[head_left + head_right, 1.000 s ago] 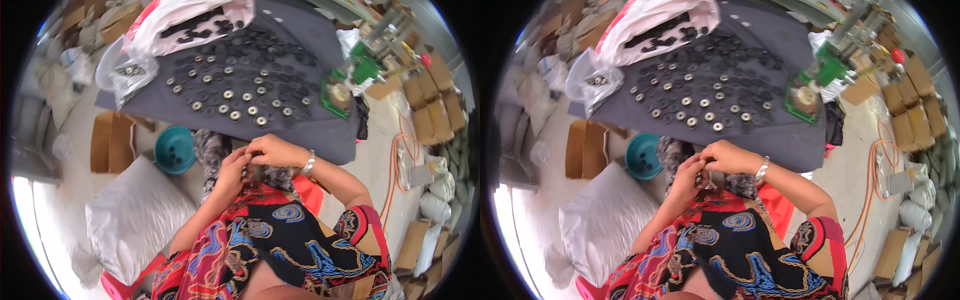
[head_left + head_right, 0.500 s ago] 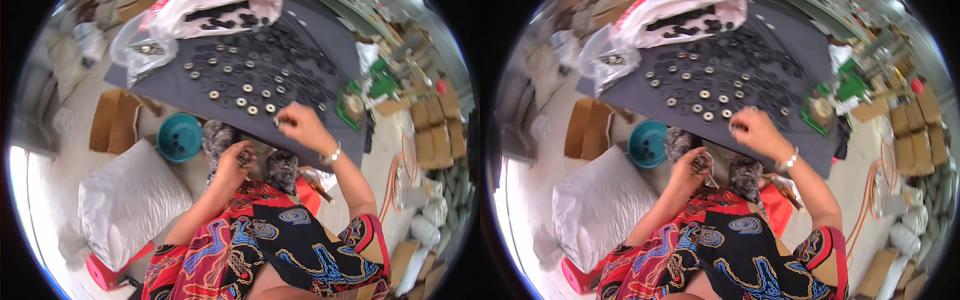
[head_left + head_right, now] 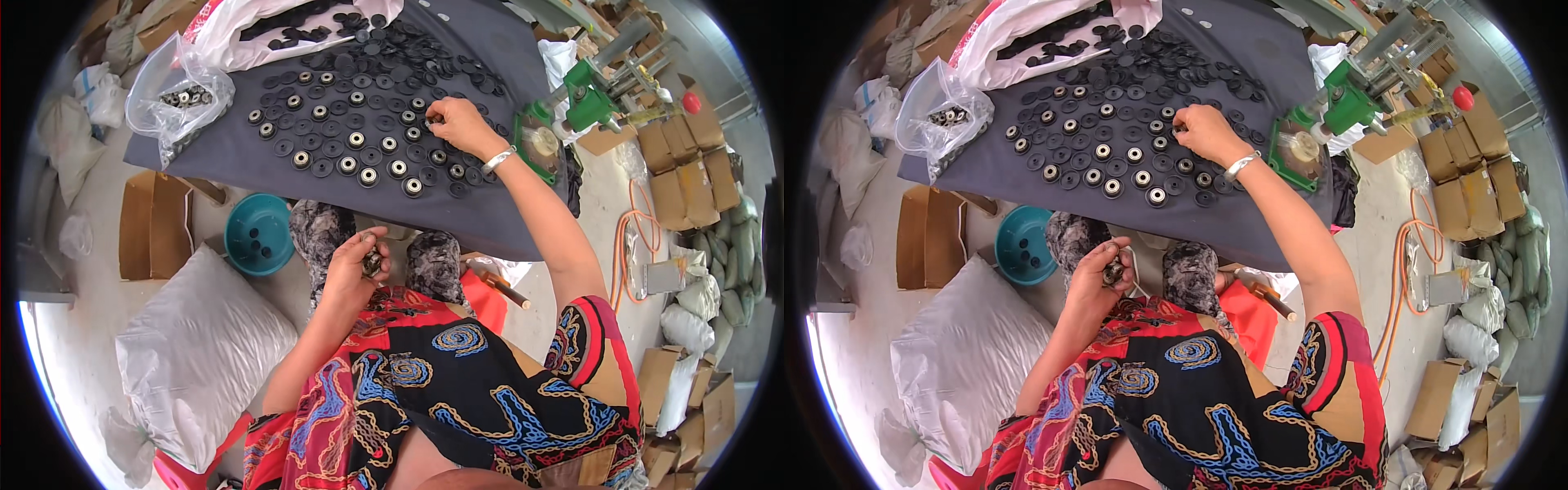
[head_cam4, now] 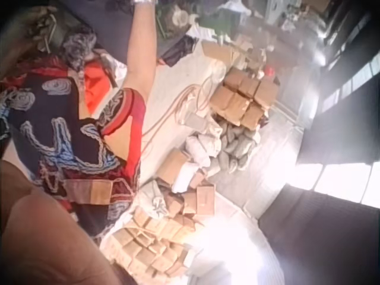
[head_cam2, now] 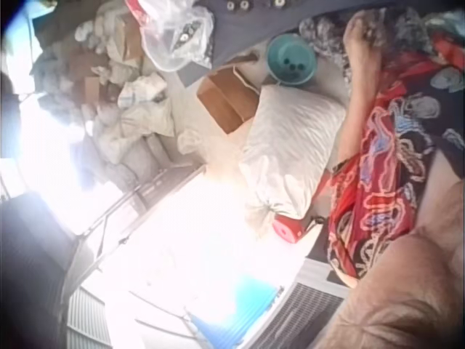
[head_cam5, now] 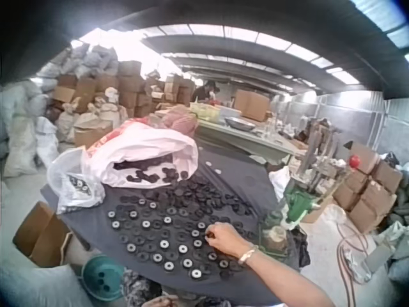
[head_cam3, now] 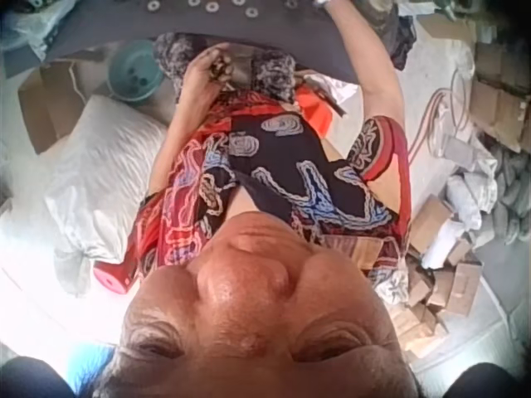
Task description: The person sits at a workbench and assembles snap fasteners by hand. They pick up a metal stud and a black plastic washer, place them together, and press them into a green manual press tool to secure them. The person repeats this process for multiple fasteners, organizing the finished items on the table.
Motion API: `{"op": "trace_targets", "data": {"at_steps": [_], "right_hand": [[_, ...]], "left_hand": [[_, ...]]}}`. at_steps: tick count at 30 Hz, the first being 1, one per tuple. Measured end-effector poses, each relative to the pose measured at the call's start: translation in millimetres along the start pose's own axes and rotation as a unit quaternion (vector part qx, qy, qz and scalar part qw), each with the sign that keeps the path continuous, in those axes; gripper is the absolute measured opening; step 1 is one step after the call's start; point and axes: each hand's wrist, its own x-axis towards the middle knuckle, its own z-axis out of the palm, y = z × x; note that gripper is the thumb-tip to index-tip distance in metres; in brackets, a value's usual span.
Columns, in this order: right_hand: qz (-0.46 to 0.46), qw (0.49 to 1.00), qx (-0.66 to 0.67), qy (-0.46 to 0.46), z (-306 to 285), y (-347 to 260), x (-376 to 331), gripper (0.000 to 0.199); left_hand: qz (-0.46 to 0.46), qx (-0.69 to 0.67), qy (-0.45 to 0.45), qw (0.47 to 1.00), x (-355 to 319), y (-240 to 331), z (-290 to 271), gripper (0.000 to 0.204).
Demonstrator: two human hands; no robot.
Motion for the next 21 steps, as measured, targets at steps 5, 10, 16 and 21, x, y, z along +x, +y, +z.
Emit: {"op": "trace_targets", "data": {"at_steps": [5, 10, 16, 21], "right_hand": [[-0.007, 0.999, -0.04, -0.011, 5, 0, 2, 0.022], [-0.012, 0.998, -0.067, -0.02, 8, 3, 7, 0.019], [-0.094, 0.986, -0.135, -0.009, 9, 3, 9, 0.015], [-0.126, 0.98, -0.141, 0.066, 0, -28, -15, 0.014]], "left_hand": [[0.005, -0.012, 0.008, 1.0, 1, 1, -6, 0.021], [0.012, -0.012, 0.004, 1.0, -1, 3, -6, 0.022], [0.018, -0.027, 0.003, 0.999, -3, 6, 6, 0.031], [0.047, 0.008, -0.049, 0.998, -1, 15, 3, 0.035]]}}
